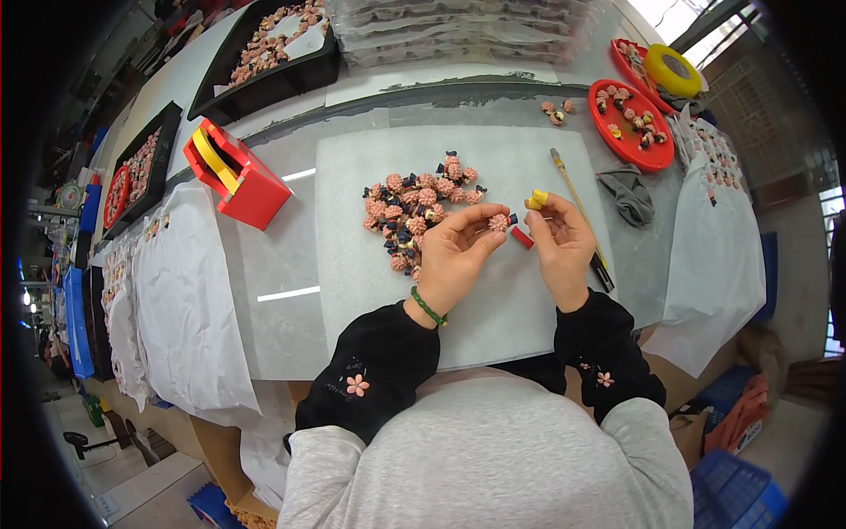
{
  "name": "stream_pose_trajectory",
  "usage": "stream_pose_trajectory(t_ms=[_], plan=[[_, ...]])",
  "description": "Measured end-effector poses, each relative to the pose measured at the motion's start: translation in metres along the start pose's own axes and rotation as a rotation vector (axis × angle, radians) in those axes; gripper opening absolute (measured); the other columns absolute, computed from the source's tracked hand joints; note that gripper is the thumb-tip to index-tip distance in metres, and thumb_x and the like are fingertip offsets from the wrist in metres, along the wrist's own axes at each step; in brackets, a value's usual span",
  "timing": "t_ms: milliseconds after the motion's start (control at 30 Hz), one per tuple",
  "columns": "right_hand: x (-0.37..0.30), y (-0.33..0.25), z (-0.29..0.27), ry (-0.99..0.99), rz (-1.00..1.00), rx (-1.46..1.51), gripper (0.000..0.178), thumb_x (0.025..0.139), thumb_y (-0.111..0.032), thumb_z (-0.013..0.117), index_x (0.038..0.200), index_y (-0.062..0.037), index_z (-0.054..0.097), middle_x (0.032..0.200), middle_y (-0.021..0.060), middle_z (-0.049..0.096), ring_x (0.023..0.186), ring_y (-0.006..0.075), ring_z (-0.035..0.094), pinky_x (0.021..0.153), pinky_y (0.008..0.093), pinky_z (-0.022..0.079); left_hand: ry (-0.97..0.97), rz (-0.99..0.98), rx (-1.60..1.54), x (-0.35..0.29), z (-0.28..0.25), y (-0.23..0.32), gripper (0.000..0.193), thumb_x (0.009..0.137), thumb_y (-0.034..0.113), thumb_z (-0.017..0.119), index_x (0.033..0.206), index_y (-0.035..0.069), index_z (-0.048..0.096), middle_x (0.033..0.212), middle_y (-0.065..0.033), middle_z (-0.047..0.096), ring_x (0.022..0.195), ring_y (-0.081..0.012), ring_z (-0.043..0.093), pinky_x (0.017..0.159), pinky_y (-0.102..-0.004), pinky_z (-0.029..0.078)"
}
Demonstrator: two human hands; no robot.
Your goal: The person details small figurines by hand using a craft knife and tool, fitting small components onto each figurine and placing items onto a tray.
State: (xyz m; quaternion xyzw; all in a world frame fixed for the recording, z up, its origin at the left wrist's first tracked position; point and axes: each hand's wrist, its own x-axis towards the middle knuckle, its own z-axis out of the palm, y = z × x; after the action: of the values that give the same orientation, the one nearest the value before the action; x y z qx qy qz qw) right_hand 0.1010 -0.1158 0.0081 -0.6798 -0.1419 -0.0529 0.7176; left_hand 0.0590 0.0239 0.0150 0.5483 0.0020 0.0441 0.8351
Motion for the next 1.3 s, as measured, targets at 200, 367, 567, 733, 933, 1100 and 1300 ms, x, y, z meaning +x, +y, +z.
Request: stream_pose_trajectory(t_ms=[200, 367, 567, 733, 933, 1100, 1300], plan=[[0.001, -0.001, 0.0, 0.019, -0.01, -0.009, 0.024, 0.08, 0.003, 0.053, 0.104, 0.0034, 0.05, 0.094, 0.0092, 0.058, 0.077, 0.0095, 0.055, 0.068, 0.0199, 0.045, 0.001, 0.004, 0.002, 0.0, -0.001, -0.001, 0.031, 0.077, -0.006, 0.057, 0.107, -0.004, 0.052, 0.103, -0.0106, 0.057, 0.094, -0.0133, 0.055, 0.08, -0.0228, 0.045], [0.016, -0.013, -0.016, 0.213, -0.065, -0.035, 0.022, 0.079, 0.001, 0.055, 0.102, 0.0028, 0.052, 0.092, 0.0069, 0.058, 0.074, 0.0084, 0.054, 0.06, 0.019, 0.042, 0.003, -0.02, -0.054, 0.0, 0.0, -0.002, 0.029, 0.076, -0.006, 0.057, 0.105, -0.005, 0.051, 0.099, -0.0124, 0.058, 0.091, -0.0203, 0.059, 0.079, -0.0262, 0.047], [0.023, -0.024, -0.052, 0.252, -0.133, -0.298, 0.023, 0.077, 0.001, 0.058, 0.099, 0.0011, 0.055, 0.087, 0.0041, 0.058, 0.074, 0.0075, 0.054, 0.06, 0.0193, 0.042, -0.004, -0.037, -0.084, -0.004, 0.004, 0.005, 0.028, 0.075, -0.007, 0.059, 0.102, -0.004, 0.051, 0.097, -0.011, 0.058, 0.088, -0.0176, 0.059, 0.078, -0.0251, 0.048], [0.004, -0.022, -0.063, -0.145, -0.185, -1.062, 0.026, 0.068, -0.001, 0.063, 0.093, 0.0015, 0.057, 0.083, 0.0125, 0.058, 0.072, 0.0229, 0.057, 0.065, 0.0293, 0.044, -0.014, -0.04, -0.075, -0.004, 0.007, 0.006, 0.027, 0.075, -0.005, 0.06, 0.102, -0.006, 0.052, 0.096, -0.0103, 0.058, 0.087, -0.0142, 0.058, 0.077, -0.0243, 0.048], [0.001, -0.019, -0.058, -0.133, -0.198, -1.063, 0.027, 0.067, -0.002, 0.061, 0.094, 0.0001, 0.057, 0.082, 0.0133, 0.057, 0.074, 0.0286, 0.053, 0.066, 0.0344, 0.043, -0.05, -0.058, -0.114, -0.002, 0.004, 0.002, 0.022, 0.082, 0.002, 0.054, 0.102, -0.005, 0.051, 0.102, -0.0128, 0.057, 0.091, -0.0201, 0.058, 0.081, -0.0282, 0.047], [0.001, -0.027, -0.05, -0.171, -0.114, -1.019, 0.026, 0.069, 0.002, 0.055, 0.095, 0.001, 0.056, 0.084, 0.0139, 0.055, 0.074, 0.0304, 0.053, 0.067, 0.0354, 0.042, -0.036, -0.076, -0.136, -0.001, 0.003, -0.001, 0.023, 0.082, 0.003, 0.055, 0.102, -0.005, 0.051, 0.099, -0.0126, 0.058, 0.09, -0.0197, 0.059, 0.08, -0.0279, 0.048], [-0.001, -0.038, -0.031, -0.155, -0.28, -0.799, 0.021, 0.076, -0.001, 0.056, 0.096, 0.0034, 0.055, 0.077, 0.0124, 0.053, 0.067, 0.022, 0.053, 0.058, 0.0289, 0.042, -0.031, -0.088, -0.147, -0.002, 0.001, -0.004, 0.023, 0.081, 0.004, 0.056, 0.102, -0.005, 0.051, 0.097, -0.0124, 0.059, 0.089, -0.0193, 0.059, 0.08, -0.0276, 0.048]])
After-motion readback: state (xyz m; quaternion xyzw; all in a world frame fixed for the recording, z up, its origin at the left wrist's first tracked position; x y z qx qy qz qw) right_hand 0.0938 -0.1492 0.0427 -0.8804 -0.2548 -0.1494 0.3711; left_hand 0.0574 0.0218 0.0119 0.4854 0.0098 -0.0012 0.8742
